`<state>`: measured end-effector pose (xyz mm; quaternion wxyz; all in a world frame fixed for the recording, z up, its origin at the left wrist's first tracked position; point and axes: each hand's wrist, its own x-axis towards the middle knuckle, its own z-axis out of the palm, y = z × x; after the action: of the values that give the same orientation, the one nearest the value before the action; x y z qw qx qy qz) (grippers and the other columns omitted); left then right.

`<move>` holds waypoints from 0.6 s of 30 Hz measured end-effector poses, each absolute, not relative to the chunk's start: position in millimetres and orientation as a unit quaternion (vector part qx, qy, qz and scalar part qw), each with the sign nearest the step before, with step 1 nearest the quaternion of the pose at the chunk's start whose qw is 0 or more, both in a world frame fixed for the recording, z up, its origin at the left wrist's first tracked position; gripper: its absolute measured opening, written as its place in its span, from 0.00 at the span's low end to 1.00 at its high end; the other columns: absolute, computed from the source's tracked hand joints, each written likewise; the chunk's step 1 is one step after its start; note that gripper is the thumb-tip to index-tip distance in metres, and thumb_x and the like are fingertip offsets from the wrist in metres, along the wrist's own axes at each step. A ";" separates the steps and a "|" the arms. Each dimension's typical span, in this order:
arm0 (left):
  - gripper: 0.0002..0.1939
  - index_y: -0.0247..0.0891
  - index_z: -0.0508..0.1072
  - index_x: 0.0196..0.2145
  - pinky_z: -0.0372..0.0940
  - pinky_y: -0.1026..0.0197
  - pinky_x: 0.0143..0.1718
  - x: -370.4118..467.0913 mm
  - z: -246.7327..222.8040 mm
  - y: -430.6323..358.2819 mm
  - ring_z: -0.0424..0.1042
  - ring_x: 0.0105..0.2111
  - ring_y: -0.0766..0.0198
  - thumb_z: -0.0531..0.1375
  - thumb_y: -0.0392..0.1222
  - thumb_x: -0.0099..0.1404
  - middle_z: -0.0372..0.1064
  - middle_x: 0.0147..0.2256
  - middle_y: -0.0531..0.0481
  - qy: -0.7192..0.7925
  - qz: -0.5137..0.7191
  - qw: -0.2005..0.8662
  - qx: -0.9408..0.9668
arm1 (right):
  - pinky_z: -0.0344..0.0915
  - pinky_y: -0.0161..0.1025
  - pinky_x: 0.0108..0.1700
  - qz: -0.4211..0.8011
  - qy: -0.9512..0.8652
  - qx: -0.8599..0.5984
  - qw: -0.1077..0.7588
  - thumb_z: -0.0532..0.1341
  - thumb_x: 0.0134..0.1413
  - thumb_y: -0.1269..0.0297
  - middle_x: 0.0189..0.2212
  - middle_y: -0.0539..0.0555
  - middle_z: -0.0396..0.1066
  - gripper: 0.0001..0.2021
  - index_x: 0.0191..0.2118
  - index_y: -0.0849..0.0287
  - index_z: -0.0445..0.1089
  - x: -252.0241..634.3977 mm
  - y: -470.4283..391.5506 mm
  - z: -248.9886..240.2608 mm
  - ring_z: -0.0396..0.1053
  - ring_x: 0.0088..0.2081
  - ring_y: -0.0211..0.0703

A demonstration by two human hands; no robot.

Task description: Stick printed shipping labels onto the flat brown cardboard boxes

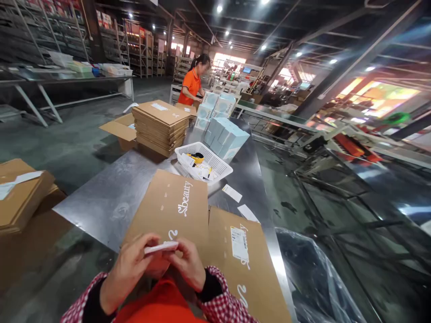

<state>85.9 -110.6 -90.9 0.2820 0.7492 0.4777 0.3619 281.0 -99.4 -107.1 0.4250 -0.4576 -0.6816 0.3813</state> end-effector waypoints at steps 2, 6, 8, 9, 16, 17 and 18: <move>0.10 0.44 0.69 0.44 0.72 0.65 0.38 89.7 -99.2 -109.9 0.77 0.38 0.63 0.54 0.44 0.66 0.77 0.39 0.52 0.496 0.380 0.315 0.715 | 0.64 0.35 0.38 0.337 -0.683 -0.475 0.440 0.66 0.48 0.59 0.31 0.51 0.71 0.11 0.37 0.57 0.73 280.9 -97.8 -100.6 0.67 0.34 0.40; 0.15 0.45 0.66 0.47 0.72 0.66 0.36 89.7 -108.9 -101.2 0.78 0.36 0.65 0.54 0.52 0.66 0.78 0.36 0.55 0.483 0.408 0.318 0.706 | 0.65 0.35 0.38 0.321 -0.707 -0.438 0.452 0.63 0.53 0.62 0.30 0.52 0.70 0.05 0.34 0.55 0.74 278.8 -94.9 -91.5 0.68 0.34 0.39; 0.18 0.44 0.65 0.49 0.72 0.66 0.34 91.9 -110.0 -95.9 0.78 0.34 0.64 0.52 0.55 0.66 0.79 0.34 0.54 0.483 0.417 0.300 0.710 | 0.65 0.34 0.36 0.322 -0.698 -0.445 0.459 0.61 0.56 0.63 0.27 0.51 0.70 0.06 0.32 0.55 0.74 273.8 -95.0 -95.5 0.68 0.31 0.38; 0.20 0.42 0.65 0.49 0.72 0.66 0.32 93.4 -110.6 -93.0 0.78 0.31 0.63 0.51 0.56 0.66 0.79 0.32 0.53 0.493 0.416 0.285 0.709 | 0.65 0.34 0.36 0.320 -0.691 -0.450 0.466 0.60 0.57 0.64 0.28 0.52 0.71 0.06 0.34 0.54 0.75 271.0 -95.1 -99.7 0.69 0.32 0.38; 0.22 0.39 0.72 0.45 0.68 0.68 0.24 77.2 -143.1 -68.1 0.77 0.25 0.64 0.47 0.55 0.69 0.77 0.26 0.51 0.465 0.356 0.238 0.775 | 0.66 0.35 0.31 0.305 -0.570 -0.539 0.540 0.55 0.58 0.55 0.25 0.52 0.71 0.14 0.32 0.58 0.73 295.4 -46.2 -116.2 0.67 0.28 0.39; 0.20 0.41 0.74 0.41 0.68 0.68 0.25 70.1 -151.3 -64.9 0.77 0.25 0.64 0.47 0.53 0.69 0.77 0.26 0.51 0.449 0.339 0.234 0.793 | 0.64 0.35 0.28 0.290 -0.528 -0.570 0.559 0.54 0.58 0.53 0.24 0.52 0.70 0.16 0.32 0.59 0.71 306.7 -27.5 -113.0 0.65 0.25 0.38; 0.20 0.41 0.75 0.37 0.68 0.69 0.25 63.0 -159.4 -62.2 0.76 0.23 0.65 0.47 0.51 0.70 0.77 0.24 0.52 0.441 0.326 0.224 0.806 | 0.63 0.34 0.27 0.271 -0.491 -0.596 0.574 0.54 0.57 0.51 0.23 0.51 0.69 0.17 0.33 0.60 0.70 317.9 -6.9 -109.5 0.64 0.24 0.38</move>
<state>63.0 -62.2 -159.4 0.2242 0.8058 0.4405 0.3260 317.9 -6.9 -109.5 0.5744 -0.5961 -0.4912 0.2709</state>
